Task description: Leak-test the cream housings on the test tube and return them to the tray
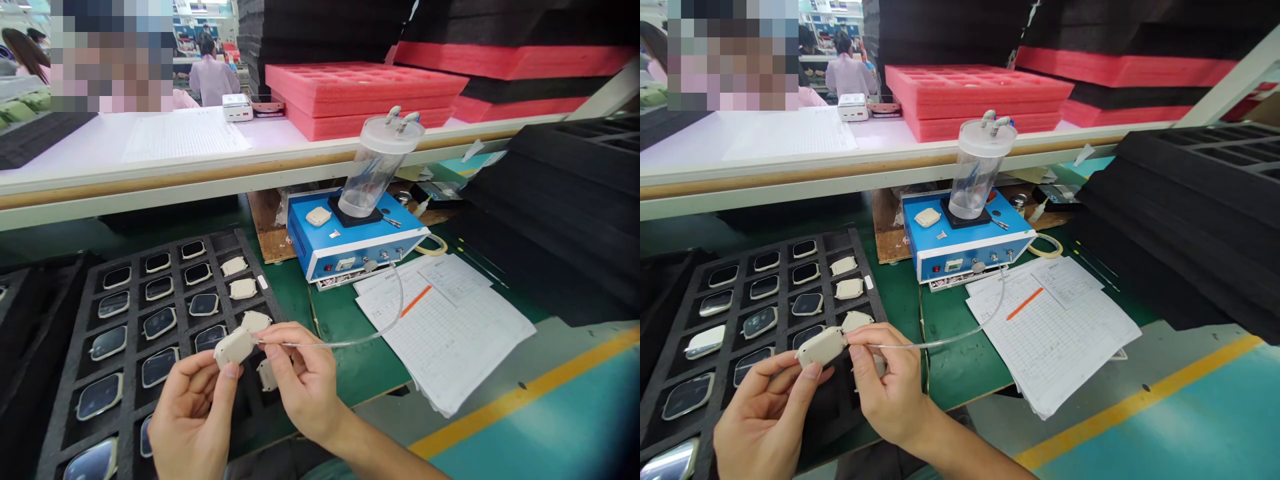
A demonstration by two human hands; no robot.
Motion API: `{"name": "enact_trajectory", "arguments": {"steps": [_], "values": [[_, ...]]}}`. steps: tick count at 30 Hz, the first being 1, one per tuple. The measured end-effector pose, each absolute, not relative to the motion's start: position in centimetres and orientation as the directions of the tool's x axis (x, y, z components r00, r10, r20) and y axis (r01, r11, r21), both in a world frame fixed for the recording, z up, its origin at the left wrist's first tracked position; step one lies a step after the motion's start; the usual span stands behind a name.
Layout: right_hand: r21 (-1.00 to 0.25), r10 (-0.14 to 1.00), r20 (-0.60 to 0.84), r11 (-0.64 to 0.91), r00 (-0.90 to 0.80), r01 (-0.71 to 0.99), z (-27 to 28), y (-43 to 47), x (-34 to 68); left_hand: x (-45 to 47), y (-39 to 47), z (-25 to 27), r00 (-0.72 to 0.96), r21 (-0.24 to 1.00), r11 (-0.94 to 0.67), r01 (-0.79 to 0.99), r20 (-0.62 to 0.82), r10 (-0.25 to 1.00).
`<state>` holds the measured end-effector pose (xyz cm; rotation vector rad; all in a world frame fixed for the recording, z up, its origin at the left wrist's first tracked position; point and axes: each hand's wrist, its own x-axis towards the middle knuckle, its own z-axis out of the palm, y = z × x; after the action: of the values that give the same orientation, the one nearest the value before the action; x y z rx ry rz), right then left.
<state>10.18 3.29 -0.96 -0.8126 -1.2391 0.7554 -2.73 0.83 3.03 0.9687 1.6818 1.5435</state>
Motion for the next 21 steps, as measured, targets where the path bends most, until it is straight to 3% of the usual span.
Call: {"name": "enact_trajectory", "arguments": {"steps": [21], "values": [[-0.863,0.857,0.49,0.502,0.16,-0.046,-1.03,3.16,10.22,-2.86,0.66,2.86,-0.486,0.993,0.004,0.115,0.053,0.872]]}}
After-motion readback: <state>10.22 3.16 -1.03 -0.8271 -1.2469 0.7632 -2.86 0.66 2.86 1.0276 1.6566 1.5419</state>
